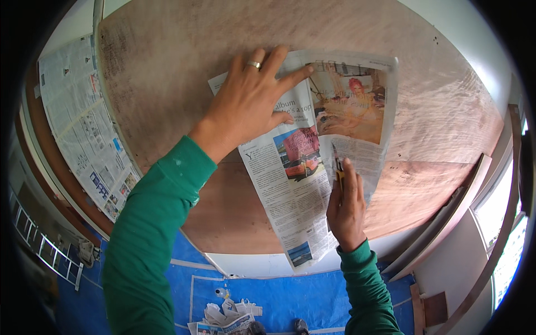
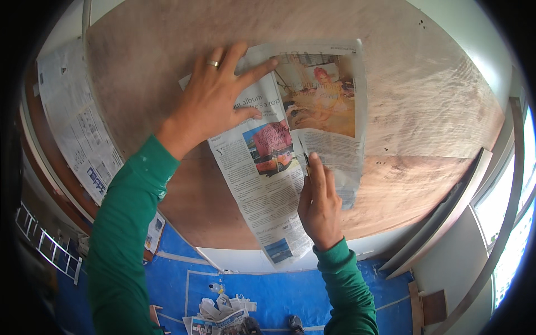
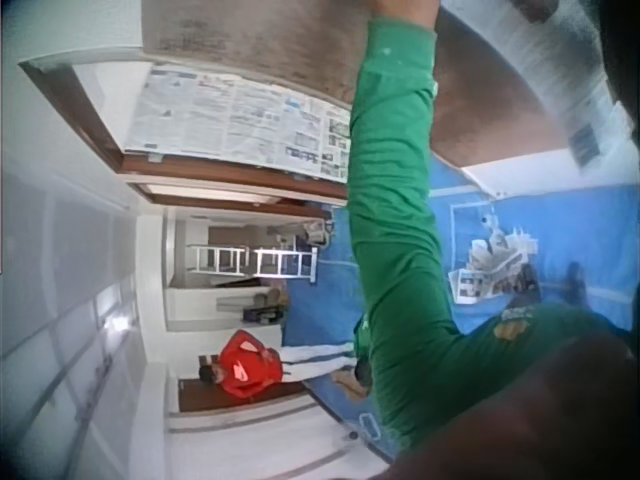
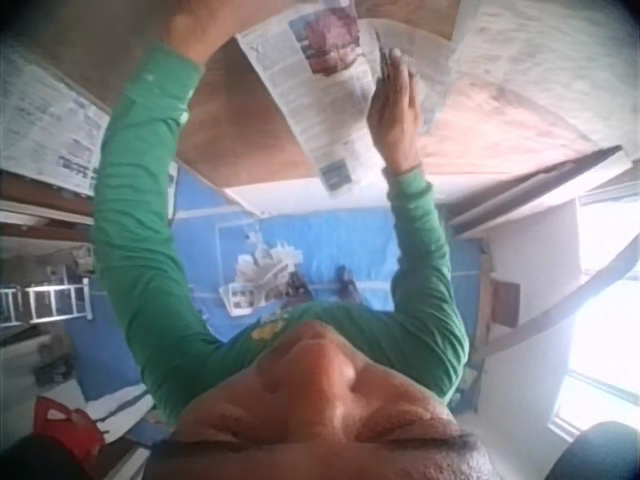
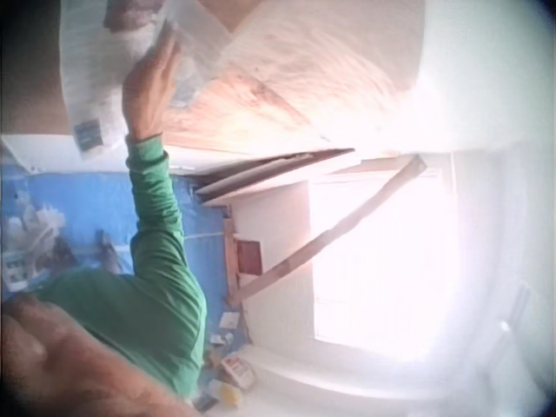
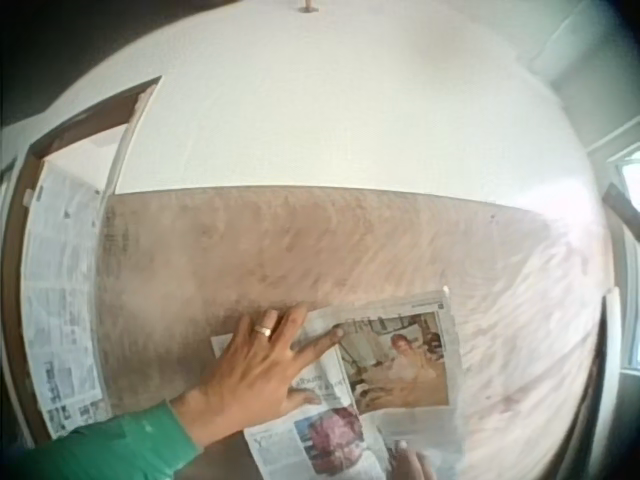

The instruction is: The person cuts newspaper sheets into smaller pieces using a utility knife while sitting on a blue protective floor covering. They fold and trim multiple sheets, placing cut pieces on the floor.

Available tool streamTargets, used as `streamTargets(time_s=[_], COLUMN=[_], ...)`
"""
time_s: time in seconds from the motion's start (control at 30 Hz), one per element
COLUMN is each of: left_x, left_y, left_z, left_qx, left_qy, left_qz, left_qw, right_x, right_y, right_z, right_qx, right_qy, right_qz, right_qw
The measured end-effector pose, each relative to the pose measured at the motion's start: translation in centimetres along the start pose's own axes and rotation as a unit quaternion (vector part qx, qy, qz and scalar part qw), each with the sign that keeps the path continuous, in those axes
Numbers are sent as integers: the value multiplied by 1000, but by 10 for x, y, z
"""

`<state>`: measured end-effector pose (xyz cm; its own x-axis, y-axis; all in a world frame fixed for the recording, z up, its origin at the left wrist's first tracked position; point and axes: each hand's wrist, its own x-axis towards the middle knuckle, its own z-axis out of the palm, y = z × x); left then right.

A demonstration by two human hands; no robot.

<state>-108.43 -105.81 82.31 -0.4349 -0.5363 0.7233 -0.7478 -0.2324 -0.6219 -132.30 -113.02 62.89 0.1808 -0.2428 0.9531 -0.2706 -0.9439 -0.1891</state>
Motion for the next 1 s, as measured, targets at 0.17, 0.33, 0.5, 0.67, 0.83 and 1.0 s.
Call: streamTargets(time_s=[0.17,0.33,0.5,0.67,0.83,1.0], left_x=[-7,-14,-27,-58,-69,-83], left_y=[5,19,34,87,129,115], left_z=[0,-1,-1,6,21,18], left_qx=[-14,-44,-66,-95,-323,-450], left_qy=[-11,-19,-5,128,233,238], left_qz=[-24,-67,-140,-431,-589,-609], left_qw=[1000,997,988,888,703,608], right_x=[22,63,76,84,87,90], right_y=[20,63,81,89,98,116], right_z=[-26,-25,-1,-3,-7,-28], right_qx=[-6,55,315,394,372,346], right_qy=[128,133,100,78,51,14], right_qz=[5,154,249,291,276,280], right_qw=[992,978,910,868,885,895])
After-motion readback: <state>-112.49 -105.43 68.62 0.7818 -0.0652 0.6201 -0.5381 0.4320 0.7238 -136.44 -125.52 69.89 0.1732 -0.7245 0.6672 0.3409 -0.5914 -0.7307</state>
